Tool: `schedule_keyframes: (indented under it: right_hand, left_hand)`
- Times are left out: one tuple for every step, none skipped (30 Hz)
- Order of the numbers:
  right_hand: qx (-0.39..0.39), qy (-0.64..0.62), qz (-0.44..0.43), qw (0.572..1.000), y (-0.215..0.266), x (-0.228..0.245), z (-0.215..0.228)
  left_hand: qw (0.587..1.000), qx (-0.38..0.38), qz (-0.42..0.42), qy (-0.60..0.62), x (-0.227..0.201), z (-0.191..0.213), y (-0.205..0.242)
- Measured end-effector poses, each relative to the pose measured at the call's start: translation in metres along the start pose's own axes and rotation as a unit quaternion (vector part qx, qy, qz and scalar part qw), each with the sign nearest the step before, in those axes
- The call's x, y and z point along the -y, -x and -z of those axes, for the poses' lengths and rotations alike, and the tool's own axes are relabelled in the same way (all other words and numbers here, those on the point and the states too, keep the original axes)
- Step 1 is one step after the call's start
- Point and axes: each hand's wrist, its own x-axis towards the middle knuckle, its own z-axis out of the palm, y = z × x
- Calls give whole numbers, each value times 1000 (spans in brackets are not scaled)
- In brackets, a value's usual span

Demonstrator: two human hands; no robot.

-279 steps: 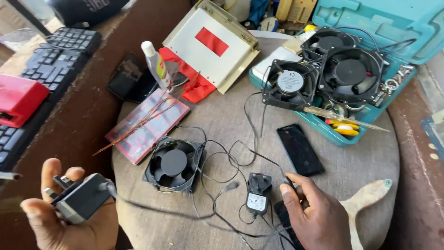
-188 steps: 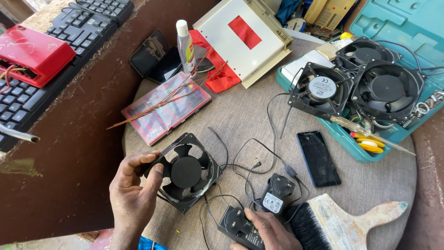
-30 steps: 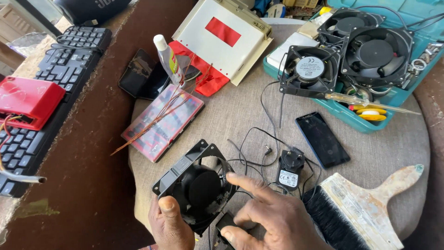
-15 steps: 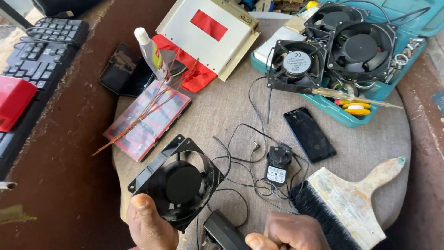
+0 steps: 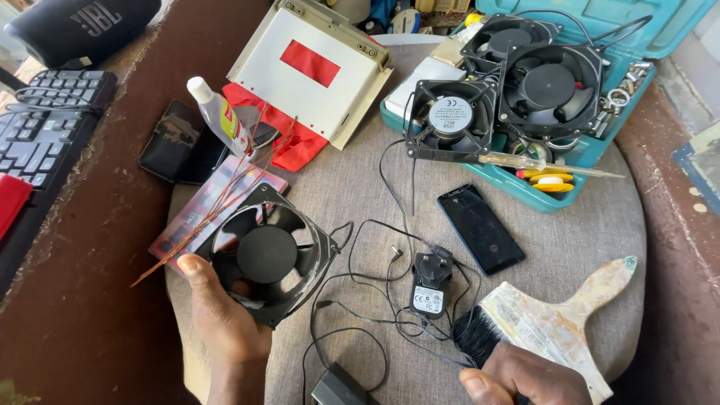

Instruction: Cleaning and inspecting computer fans and electronic components on a workbench using a brush

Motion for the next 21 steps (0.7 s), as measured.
schedule_keyframes:
  right_hand:
    - [0,-2,-2,1000,-1,3,0]
    - [-6,1,-4,1000,-3,5,0]
    - [-12,3,-5,1000,-4,8,-1]
    - [-9,1,-5,1000,-1,4,1]
    - [-10,2,-35,999,2,1,2]
    - [-9,1,-62,998,4,-2,2]
    - [-5,-2,-61,998,3,-2,1]
    - [-4,3,-64,998,3,-1,1]
    - [-3,8,-68,998,3,-1,0]
    - [-1,8,-68,998,2,-1,0]
    - [-1,13,-55,998,2,-1,-1]
    - [-1,21,-43,999,2,0,0]
    - [-1,22,-44,999,2,-1,-1]
    - [-6,10,-35,999,2,0,-1]
    - [-10,-2,-25,1000,2,0,-1]
    - [-12,-2,-25,1000,1,0,-2]
    - [-15,5,-19,1000,1,0,-2]
    - [-15,10,-14,1000,2,0,-2]
    - [-16,11,-15,1000,2,-3,-2]
    - [-5,13,10,1000,0,-6,-1]
    - [6,16,35,999,-1,-9,-1]
  left_hand:
    - [1000,0,0,-3,-4,-8,7]
    - [1000,-11,13,0,-8,-15,14]
    - [999,-22,26,3,-12,-22,20]
    - [999,-25,24,2,-2,-15,15]
    - [1000,-10,17,9,8,-7,9]
    - [1000,5,8,18,17,2,3]
    - [1000,1,4,19,20,5,0]
    - [1000,10,2,6,24,10,-2]
    - [1000,19,0,-7,28,14,-4]
    - [1000,17,-1,-7,27,15,-3]
    - [997,57,-50,-12,26,16,-1]
    - [990,98,-96,-17,27,17,1]
    - [991,97,-94,-18,31,21,-7]
    - [986,89,-138,-20,35,27,-14]
    - [980,80,-183,-22,38,32,-21]
    - [980,83,-182,-21,41,35,-25]
    - [975,83,-203,-30,43,39,-30]
    - [971,81,-222,-40,45,45,-33]
    - [971,81,-221,-41,44,46,-34]
    - [961,100,-253,-58,43,48,-35]
    - [948,119,-284,-75,42,49,-37]
